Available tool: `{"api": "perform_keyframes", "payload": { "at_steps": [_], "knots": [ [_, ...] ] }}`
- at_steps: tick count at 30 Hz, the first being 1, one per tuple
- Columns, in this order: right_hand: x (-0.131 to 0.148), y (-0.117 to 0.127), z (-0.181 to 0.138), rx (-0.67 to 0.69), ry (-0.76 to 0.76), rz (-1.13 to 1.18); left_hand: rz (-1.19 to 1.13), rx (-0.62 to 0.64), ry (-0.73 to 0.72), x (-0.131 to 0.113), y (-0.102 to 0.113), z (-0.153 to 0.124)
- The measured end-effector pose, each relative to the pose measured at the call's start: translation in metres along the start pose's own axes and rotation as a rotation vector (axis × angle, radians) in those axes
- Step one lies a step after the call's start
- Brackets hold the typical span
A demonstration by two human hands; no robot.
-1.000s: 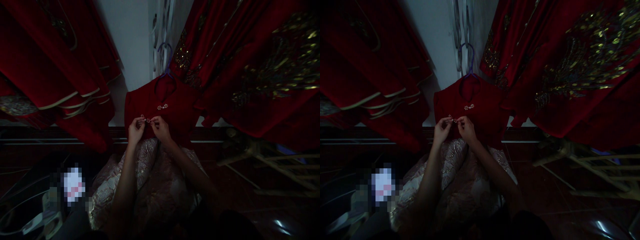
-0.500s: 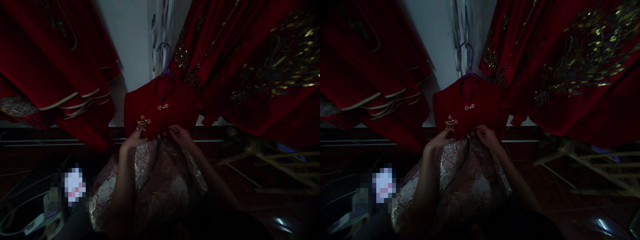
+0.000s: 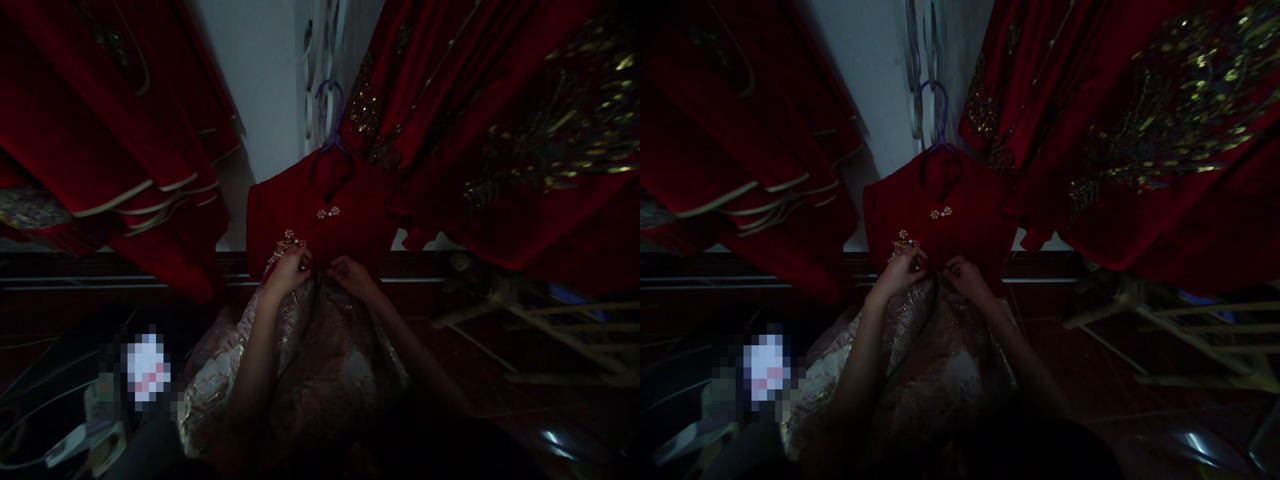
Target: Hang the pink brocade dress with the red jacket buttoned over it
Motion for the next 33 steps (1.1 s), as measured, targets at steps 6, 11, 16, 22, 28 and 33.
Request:
{"api": "perform_keyframes", "payload": {
  "at_steps": [6,11,16,22,28,33],
  "knots": [
    [-0.005,0.009,0.001,0.012,-0.062,0.000,-0.126,0.083,0.087,0.036,-0.003,-0.004],
    [-0.008,0.016,0.002,-0.017,-0.075,0.164,-0.070,0.141,0.144,0.037,-0.004,-0.008],
    [-0.011,-0.019,-0.004,0.207,-0.220,0.573,-0.158,0.221,0.155,0.033,-0.015,-0.011],
    [0.012,-0.024,-0.007,0.028,-0.114,0.443,-0.138,0.206,0.179,0.032,-0.016,-0.010],
    [0.027,-0.019,-0.011,-0.139,0.019,0.159,-0.110,0.192,0.191,0.032,-0.013,-0.009],
    [0.033,-0.017,-0.015,-0.177,0.078,0.086,-0.054,0.156,0.182,0.033,-0.011,-0.009]
  ]
}}
Point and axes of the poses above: each hand's wrist, its own z-axis towards the middle knuckle, its own y-axis out of the back of the hand, x = y × z, the point moved 10 cm from there along z, towards the middle knuckle, and after that the axes turned 12 degrees about -z, right-handed, at the moved point
